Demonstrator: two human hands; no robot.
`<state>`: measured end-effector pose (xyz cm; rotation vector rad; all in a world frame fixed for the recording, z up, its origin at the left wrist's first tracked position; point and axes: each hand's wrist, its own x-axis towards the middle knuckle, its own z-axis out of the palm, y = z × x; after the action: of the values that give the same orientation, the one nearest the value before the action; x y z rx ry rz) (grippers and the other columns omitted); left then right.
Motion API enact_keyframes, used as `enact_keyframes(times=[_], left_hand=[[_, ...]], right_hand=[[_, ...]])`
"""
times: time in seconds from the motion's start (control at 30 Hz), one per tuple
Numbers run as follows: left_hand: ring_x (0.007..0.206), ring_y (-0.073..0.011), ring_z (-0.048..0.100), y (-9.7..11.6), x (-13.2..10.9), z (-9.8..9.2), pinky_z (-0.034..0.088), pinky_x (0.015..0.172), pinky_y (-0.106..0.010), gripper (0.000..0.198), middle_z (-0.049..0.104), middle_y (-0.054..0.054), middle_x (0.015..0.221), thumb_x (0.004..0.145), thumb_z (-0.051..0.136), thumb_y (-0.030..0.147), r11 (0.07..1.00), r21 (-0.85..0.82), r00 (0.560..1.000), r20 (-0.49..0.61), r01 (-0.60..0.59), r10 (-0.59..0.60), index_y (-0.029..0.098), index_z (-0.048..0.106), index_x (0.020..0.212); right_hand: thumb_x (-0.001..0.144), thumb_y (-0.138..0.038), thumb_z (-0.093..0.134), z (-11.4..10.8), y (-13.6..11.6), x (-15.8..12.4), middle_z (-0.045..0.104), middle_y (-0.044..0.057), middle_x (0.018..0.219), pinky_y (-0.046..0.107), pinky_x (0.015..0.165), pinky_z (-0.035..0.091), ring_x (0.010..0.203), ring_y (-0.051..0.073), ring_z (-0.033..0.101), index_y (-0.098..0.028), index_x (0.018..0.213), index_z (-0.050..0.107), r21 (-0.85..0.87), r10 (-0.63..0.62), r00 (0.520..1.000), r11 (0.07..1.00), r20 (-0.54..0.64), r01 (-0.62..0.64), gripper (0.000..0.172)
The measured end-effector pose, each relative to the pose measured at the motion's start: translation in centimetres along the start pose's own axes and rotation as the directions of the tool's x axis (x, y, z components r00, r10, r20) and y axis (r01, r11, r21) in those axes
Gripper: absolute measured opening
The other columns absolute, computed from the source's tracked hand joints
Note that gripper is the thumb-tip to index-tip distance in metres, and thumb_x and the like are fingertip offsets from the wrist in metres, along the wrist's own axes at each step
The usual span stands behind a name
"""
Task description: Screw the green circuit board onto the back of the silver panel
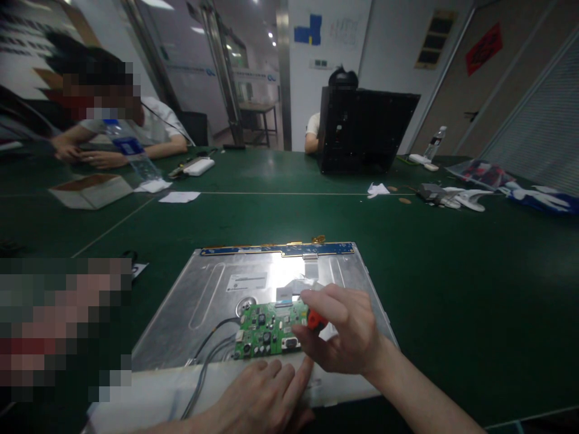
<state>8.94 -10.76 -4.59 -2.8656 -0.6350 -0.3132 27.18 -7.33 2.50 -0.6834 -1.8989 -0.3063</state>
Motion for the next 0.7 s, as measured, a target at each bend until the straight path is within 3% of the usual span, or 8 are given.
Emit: enact_keyframes(times=[0.17,0.33,0.7], left_hand=[[0.055,-0.019,0.062,-0.03,0.09,-0.21,0.046,0.045,-0.029,0.058,0.066,-0.005,0.073,0.088,0.059,0.048,1.0,-0.008,1.0,0.022,-0.002,0.002,0.002,0.048,0.122],[0.055,-0.0193,0.062,0.0,0.19,-0.32,0.047,0.045,-0.03,0.057,0.066,-0.004,0.072,0.089,0.058,0.047,1.0,-0.015,1.0,0.026,-0.002,0.003,0.002,0.048,0.122],[0.058,-0.0208,0.063,-0.06,0.05,-0.38,0.048,0.046,-0.031,0.058,0.067,-0.006,0.076,0.09,0.056,0.045,0.999,-0.034,0.998,0.055,-0.011,0.013,0.0,0.045,0.125]], right_hand=[[0.081,-0.015,0.049,0.02,0.1,-0.46,0.063,0.006,0.085,0.029,0.05,0.05,0.064,0.015,0.061,-0.009,0.125,0.046,0.119,0.036,0.999,0.992,0.013,-0.037,0.044],[0.078,-0.01,0.048,0.0,0.23,-0.56,0.062,0.006,0.087,0.029,0.051,0.052,0.067,0.016,0.062,-0.009,0.126,0.046,0.175,0.048,0.998,0.983,0.029,-0.052,0.049],[0.083,-0.012,0.056,0.04,-0.07,0.39,0.053,-0.005,0.062,0.025,0.039,0.041,0.05,0.013,0.051,-0.013,0.12,0.048,-0.014,-0.005,1.0,1.0,-0.023,0.005,0.037]])
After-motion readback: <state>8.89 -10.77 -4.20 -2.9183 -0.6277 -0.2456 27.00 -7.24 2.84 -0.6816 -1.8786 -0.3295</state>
